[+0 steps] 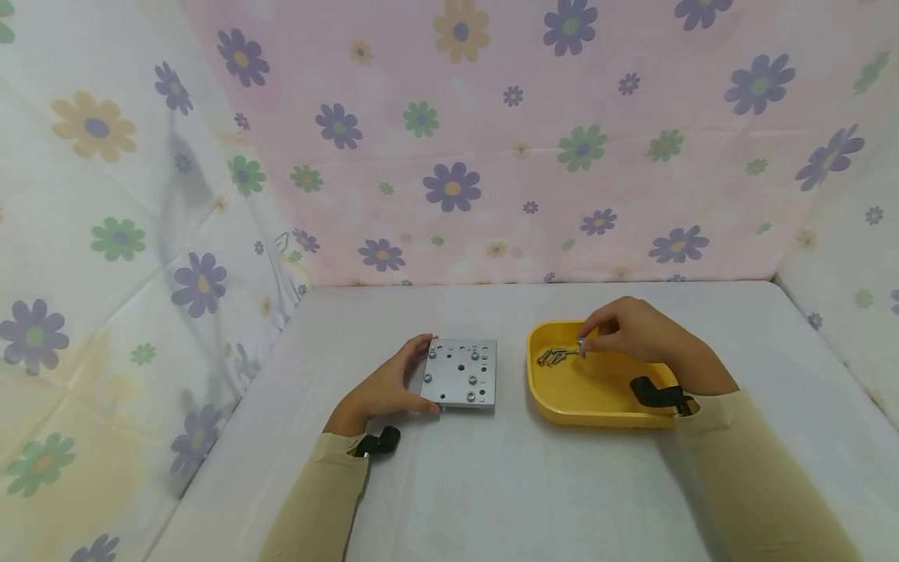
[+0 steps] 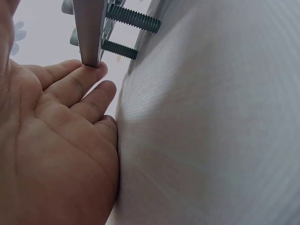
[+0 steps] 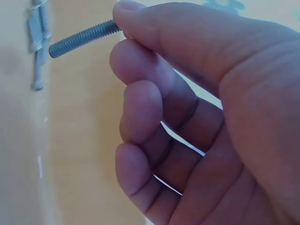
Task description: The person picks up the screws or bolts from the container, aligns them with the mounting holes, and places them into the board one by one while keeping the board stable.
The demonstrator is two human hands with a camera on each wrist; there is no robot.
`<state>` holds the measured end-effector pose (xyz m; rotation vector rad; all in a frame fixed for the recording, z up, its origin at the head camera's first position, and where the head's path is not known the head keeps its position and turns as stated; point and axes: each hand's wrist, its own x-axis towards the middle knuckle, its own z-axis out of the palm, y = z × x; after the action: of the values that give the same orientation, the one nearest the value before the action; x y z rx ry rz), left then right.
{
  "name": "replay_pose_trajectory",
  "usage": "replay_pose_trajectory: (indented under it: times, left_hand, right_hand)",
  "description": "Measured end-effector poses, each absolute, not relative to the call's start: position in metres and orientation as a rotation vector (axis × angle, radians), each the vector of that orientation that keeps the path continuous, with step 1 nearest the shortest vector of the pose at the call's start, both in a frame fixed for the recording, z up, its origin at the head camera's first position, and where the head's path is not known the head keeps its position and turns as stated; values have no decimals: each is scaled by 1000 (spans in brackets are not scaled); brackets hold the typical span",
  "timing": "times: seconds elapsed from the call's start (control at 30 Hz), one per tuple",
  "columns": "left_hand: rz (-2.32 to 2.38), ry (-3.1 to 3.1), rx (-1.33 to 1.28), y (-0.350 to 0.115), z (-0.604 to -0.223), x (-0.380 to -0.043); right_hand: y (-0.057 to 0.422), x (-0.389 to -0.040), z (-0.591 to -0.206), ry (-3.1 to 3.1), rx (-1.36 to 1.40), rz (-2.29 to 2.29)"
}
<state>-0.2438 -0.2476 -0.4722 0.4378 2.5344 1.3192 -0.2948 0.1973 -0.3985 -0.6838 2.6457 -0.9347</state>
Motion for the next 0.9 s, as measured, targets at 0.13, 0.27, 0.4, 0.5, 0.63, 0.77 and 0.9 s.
replay_pose_trajectory:
  times: [0.13,0.27,0.4,0.5,0.63,0.77,0.9]
  left_hand:
    - [1303,2550,421,-247,-473,-244]
    - [1299,2553,418,-246,-473,-244]
    - [1303,2542,434,-247,-472,-244]
    - [1305,2542,443,-249,-473,-245]
    - [1303,2543,456,-250,-473,-245]
    - [1299,2542,467,-249,-473,-246]
    - [1296,2546,466,-249,-472,-245]
  right_hand:
    - [198,-292,-396,2666,-694,-1016]
    - [198,-291,-394,2675,-666,-1100]
    - [195,-288,-390,2678,-657,-1135]
    - [192,-287,-387,2683,-663,-1142]
    - [186,-284,-381,2691,-651,-1155]
    - [178,-281,-374,2715,-649,-1165]
    - [168,-279,-368,2738,-684,-1198]
